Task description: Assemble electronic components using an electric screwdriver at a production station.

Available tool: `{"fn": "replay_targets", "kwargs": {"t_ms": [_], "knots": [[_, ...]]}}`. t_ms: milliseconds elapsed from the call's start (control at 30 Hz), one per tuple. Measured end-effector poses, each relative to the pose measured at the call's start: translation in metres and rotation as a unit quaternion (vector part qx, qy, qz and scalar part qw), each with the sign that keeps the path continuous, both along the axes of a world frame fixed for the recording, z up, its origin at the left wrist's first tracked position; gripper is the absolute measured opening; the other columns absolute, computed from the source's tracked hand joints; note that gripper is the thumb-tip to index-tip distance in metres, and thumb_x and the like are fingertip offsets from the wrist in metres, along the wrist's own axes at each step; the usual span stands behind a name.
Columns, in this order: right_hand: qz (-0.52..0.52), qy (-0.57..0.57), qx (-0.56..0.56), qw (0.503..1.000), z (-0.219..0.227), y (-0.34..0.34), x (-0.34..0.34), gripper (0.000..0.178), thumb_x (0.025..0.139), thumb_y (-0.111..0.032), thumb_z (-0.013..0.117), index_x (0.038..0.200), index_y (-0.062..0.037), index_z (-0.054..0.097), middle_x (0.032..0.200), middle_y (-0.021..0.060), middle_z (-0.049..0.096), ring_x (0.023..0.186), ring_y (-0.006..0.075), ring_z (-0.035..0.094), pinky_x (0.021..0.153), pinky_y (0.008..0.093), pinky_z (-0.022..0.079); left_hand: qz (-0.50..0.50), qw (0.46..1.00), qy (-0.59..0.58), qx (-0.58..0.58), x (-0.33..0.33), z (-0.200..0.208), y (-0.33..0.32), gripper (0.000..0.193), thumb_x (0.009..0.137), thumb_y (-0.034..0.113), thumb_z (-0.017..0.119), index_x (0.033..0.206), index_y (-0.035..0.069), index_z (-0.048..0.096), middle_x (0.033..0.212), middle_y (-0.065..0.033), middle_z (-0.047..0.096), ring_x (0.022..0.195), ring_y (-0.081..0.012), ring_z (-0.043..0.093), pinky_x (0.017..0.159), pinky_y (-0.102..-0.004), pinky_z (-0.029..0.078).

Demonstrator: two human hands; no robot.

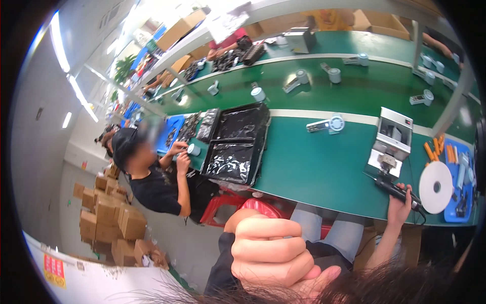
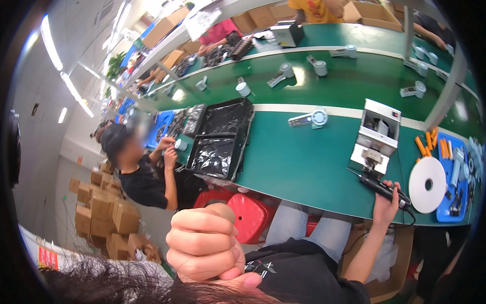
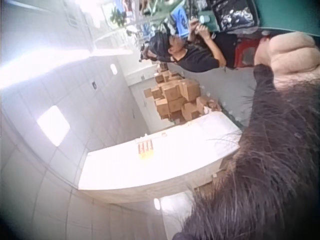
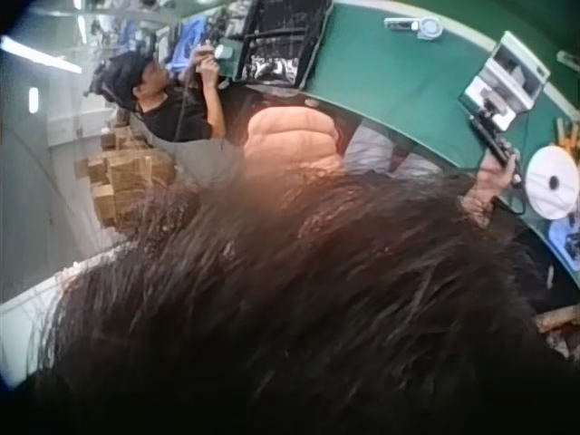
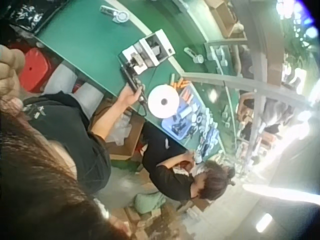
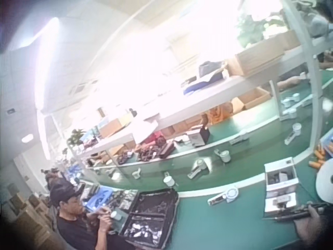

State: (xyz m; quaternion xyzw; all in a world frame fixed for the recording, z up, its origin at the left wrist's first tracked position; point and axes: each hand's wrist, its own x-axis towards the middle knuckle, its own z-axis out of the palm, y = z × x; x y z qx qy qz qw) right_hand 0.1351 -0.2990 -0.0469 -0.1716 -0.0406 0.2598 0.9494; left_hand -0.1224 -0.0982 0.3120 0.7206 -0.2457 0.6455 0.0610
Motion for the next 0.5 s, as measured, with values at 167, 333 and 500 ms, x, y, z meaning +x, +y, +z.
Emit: {"fn": "replay_targets", "kwargs": {"t_ms": [167,333,500], "knots": [[-0.014,0.012,0.005,1.000,-0.001,-0.004,-0.002,0.021,0.100,-0.012,0.057,0.119,-0.0067,0.055,0.110,0.0111,0.057,0.114,0.0257,0.053,0.115,0.0463,0.034,-0.073,0.984,0.156,-0.050,-0.020,-0.008,-0.001,0.013,0.072,0.004,0.078,0.068,-0.002,0.068,0.060,-0.0013,0.056,0.048,-0.0126,0.053,0.046,-0.0252,0.047],[-0.006,0.023,-0.013,1.000,0.005,0.004,-0.005,0.020,0.100,-0.013,0.058,0.119,-0.0067,0.055,0.111,0.0111,0.058,0.115,0.0261,0.054,0.114,0.0462,0.035,-0.152,0.974,0.157,-0.055,-0.012,0.005,-0.019,0.009,0.080,-0.001,0.061,0.072,-0.004,0.062,0.067,-0.0082,0.056,0.051,-0.0171,0.050,0.046,-0.0295,0.040],[-0.003,0.000,-0.013,1.000,-0.003,-0.002,0.003,0.020,0.100,-0.014,0.058,0.118,-0.0067,0.055,0.112,0.0120,0.060,0.117,0.0269,0.054,0.113,0.0469,0.036,-0.201,0.967,0.149,-0.046,-0.011,0.019,-0.026,0.039,0.059,0.002,0.022,0.073,-0.006,0.058,0.072,-0.0111,0.055,0.054,-0.0200,0.046,0.045,-0.0323,0.033]]}}
